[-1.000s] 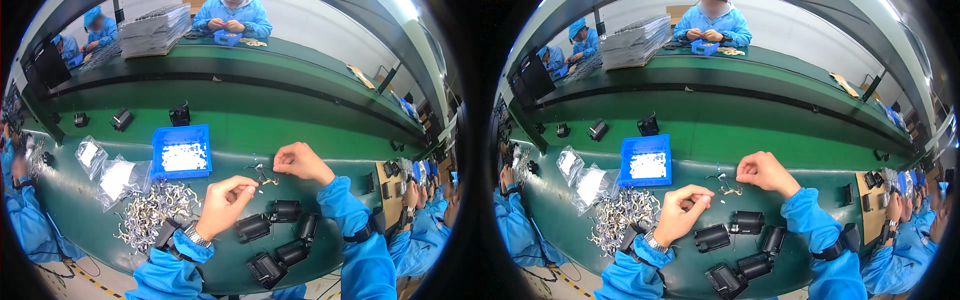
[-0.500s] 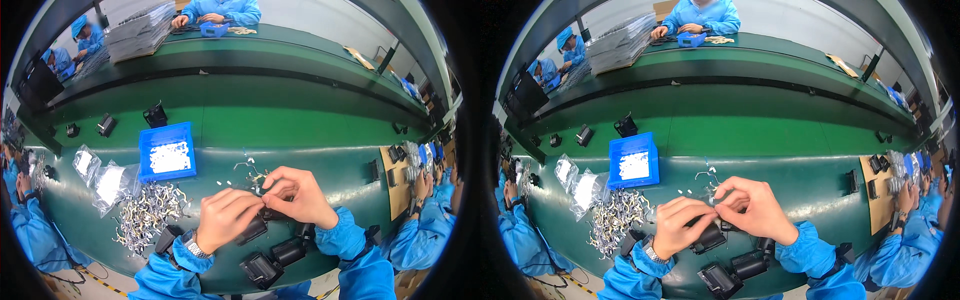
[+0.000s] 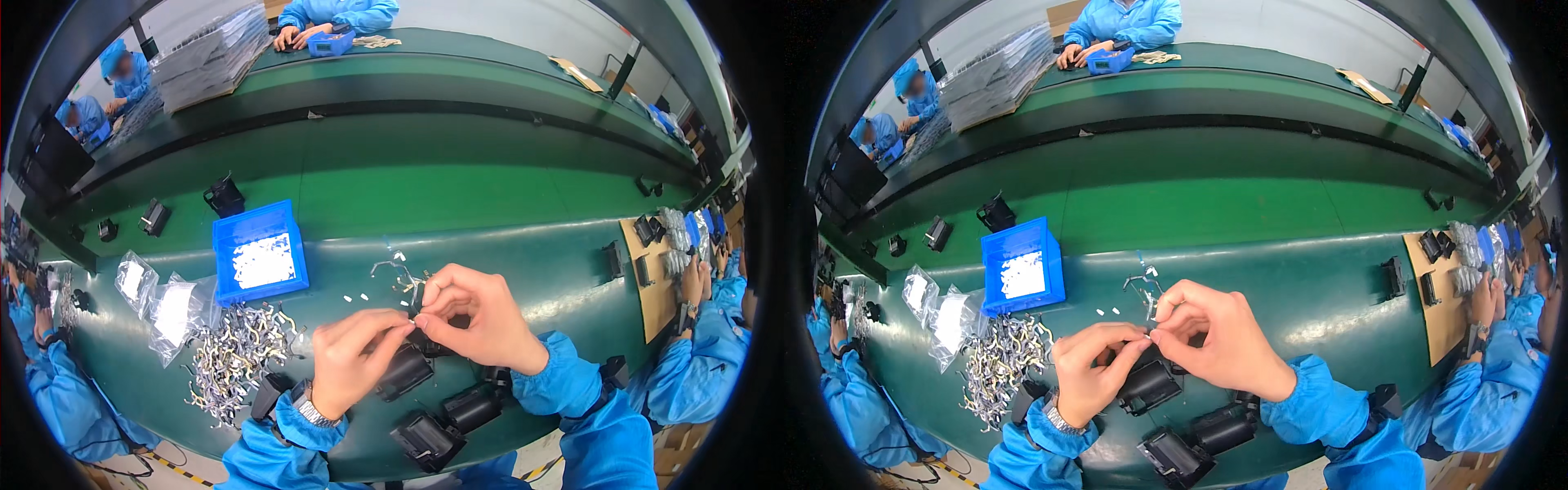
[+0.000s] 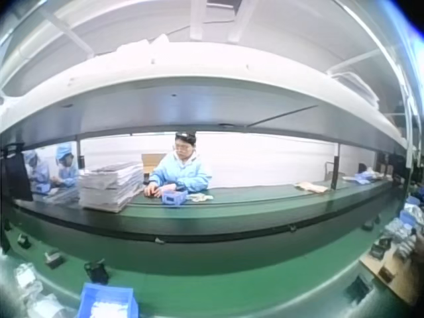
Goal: Assembling black plastic components by inserting wires and small parts at a factory workstation.
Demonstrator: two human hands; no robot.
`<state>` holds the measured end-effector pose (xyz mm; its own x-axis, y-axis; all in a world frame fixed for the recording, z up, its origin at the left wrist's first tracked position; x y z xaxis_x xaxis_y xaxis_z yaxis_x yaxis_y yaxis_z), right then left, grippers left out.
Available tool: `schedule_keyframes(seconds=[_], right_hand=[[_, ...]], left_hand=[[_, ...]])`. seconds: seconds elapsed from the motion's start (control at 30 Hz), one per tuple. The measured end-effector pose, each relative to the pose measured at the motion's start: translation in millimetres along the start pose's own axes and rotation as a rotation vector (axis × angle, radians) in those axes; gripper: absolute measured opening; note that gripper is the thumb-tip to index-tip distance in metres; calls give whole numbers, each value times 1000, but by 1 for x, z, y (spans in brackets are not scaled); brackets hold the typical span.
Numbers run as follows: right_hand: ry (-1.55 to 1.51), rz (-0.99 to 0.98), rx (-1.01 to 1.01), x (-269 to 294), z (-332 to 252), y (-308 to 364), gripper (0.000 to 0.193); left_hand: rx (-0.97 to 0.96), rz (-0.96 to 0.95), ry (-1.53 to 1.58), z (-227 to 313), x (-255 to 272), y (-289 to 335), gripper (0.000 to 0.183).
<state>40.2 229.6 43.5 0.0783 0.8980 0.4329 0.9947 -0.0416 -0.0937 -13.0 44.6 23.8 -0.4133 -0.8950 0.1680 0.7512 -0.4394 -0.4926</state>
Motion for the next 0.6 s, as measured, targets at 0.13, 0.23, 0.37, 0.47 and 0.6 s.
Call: schedule_keyframes(seconds=[0.13, 0.23, 0.37, 0.47, 0.6], right_hand=[[133, 62, 33, -2, -8, 4, 19], [239, 90, 99, -2, -13, 7, 19], [290, 115, 199, -4, -17, 8, 21], [311, 118, 179, -3, -14, 9, 21], [315, 91, 160, -5, -15, 6, 22]], left_hand=[[-13, -34, -81, 8, 0, -2, 13], [-14, -40, -84, 10, -1, -1, 14], [39, -30, -101, 14, 0, 1, 12], [36, -41, -107, 9, -3, 1, 10], [110, -20, -94, 6, -1, 0, 8]])
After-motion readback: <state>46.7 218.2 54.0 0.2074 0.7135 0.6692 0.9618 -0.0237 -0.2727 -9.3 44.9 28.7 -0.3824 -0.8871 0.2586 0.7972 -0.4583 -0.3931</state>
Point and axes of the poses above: each hand's wrist, its own y-axis away from the middle knuckle, its own x-axis out of the back of the hand, z = x × y, the point moved 4 cm from there along -y, towards the middle knuckle, and after that the axes turned 13 degrees about y, right-handed, at the moved point
